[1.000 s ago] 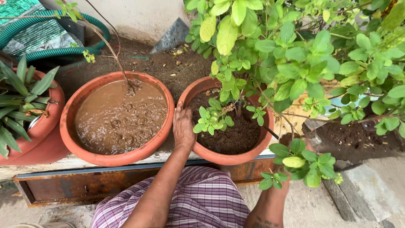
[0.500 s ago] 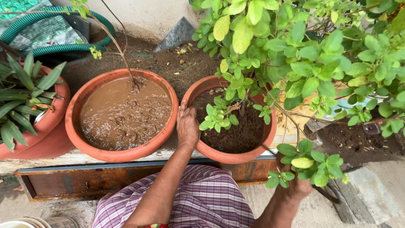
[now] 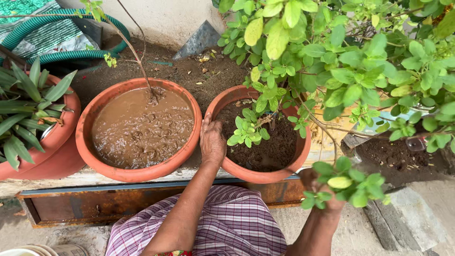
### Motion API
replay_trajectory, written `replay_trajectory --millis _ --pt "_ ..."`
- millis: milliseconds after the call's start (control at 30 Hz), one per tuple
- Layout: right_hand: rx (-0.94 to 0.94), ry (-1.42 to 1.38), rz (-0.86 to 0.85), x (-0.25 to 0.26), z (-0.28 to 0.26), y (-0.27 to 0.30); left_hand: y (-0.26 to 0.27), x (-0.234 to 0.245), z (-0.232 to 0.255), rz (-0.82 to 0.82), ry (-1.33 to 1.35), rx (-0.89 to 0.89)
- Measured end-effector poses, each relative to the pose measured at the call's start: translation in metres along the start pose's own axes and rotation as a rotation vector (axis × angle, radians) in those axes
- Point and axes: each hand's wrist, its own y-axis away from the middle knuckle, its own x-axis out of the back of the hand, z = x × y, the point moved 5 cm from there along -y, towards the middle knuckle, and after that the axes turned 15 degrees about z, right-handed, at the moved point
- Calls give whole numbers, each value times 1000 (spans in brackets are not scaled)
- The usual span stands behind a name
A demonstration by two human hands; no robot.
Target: The person uses a small metal tool to stir and dig into the soil of potted plants, adding water to the pots from a container to moisten the dirt.
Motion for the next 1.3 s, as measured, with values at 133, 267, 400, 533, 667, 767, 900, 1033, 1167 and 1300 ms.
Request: replay_trajectory --millis 133,267,400,533,667,767,900,1033,1167,1300 --pt "-61 126 44 -7 31 2 3 -4 -3 -27 -42 3" --pt "4 72 104 4 11 -4 2 -1 -1 19 -5 -50" --pt "108 7 150 8 3 -8 1 -2 -2 -2 -13 -35" --pt "117 218 241 -17 33 25 4 -4 -3 8 -7 -29" --pt "-69 209 212 -52 48 48 4 -4 -4 -5 -24 29" --pt "-169 -154 94 -59 33 34 2 -1 -1 8 -21 1" --pt "-152 -137 -38 -56 16 33 2 -1 -1 -27 -61 -4" --pt "-174 -47 -90 -58 43 23 2 -1 -1 -37 -23 43" --pt "-163 -149 -90 -50 62 14 2 4 2 11 -13 -10" --pt "-252 -161 -196 -49 57 26 1 1 0 -3 -27 -16"
